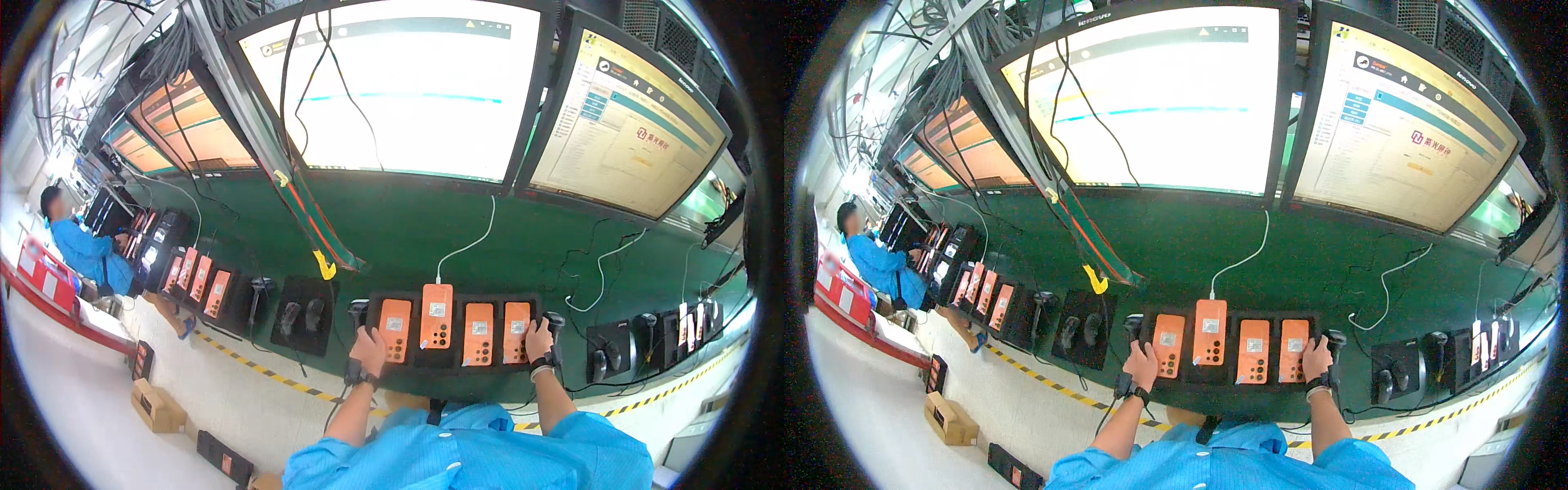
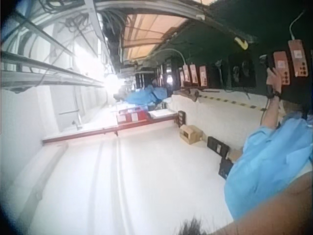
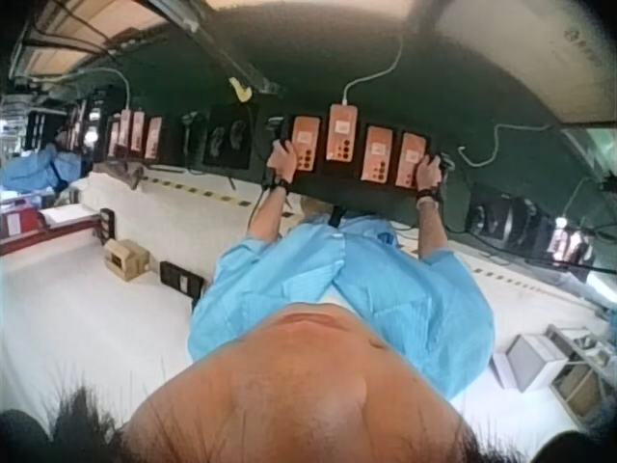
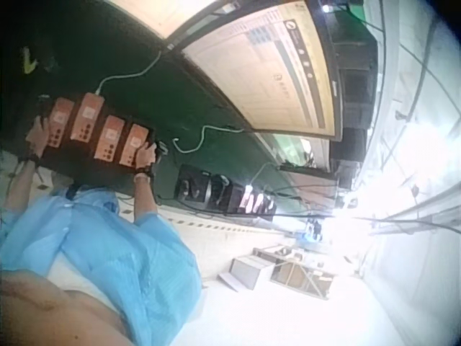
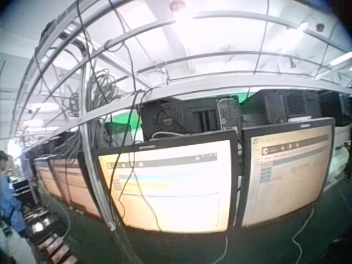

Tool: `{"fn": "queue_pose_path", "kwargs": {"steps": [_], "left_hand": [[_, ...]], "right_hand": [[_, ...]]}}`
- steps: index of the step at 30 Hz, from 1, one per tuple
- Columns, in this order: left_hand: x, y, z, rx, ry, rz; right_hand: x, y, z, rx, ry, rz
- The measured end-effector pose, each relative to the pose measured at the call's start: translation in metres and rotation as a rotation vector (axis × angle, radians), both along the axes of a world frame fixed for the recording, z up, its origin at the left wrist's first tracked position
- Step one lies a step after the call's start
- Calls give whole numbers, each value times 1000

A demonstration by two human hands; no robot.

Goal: Scanning barcodes and connecting/disconnecting charging cables into mobile devices on a testing bench in a factory.

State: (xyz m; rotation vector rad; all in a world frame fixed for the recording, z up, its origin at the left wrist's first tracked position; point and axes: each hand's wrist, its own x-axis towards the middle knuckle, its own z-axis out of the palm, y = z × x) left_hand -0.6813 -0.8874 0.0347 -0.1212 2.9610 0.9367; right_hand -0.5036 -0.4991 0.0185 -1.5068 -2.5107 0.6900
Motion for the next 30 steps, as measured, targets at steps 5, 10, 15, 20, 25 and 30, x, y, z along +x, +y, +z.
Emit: {"fn": "queue_pose_path", "kwargs": {"steps": [5, 10, 15, 20, 25, 30], "left_hand": [[-1, -1, -2, -29, -44, 2], [-3, -2, -6, -46, -10, -7], [-3, -2, -8, -14, -30, 9], [-3, -1, -7, -15, -30, 13], [-3, -2, -6, 18, -36, 5], [-5, -3, -15, -22, 26, 5]], "right_hand": [[0, 2, -1, -28, 17, 6], [-1, 1, 1, -34, -18, -3], [-1, 0, 2, -14, -7, -9], [-1, 0, 2, -34, 16, -8], [-3, 2, 2, -36, -17, -20], [-1, 2, -3, -46, -15, -9]]}}
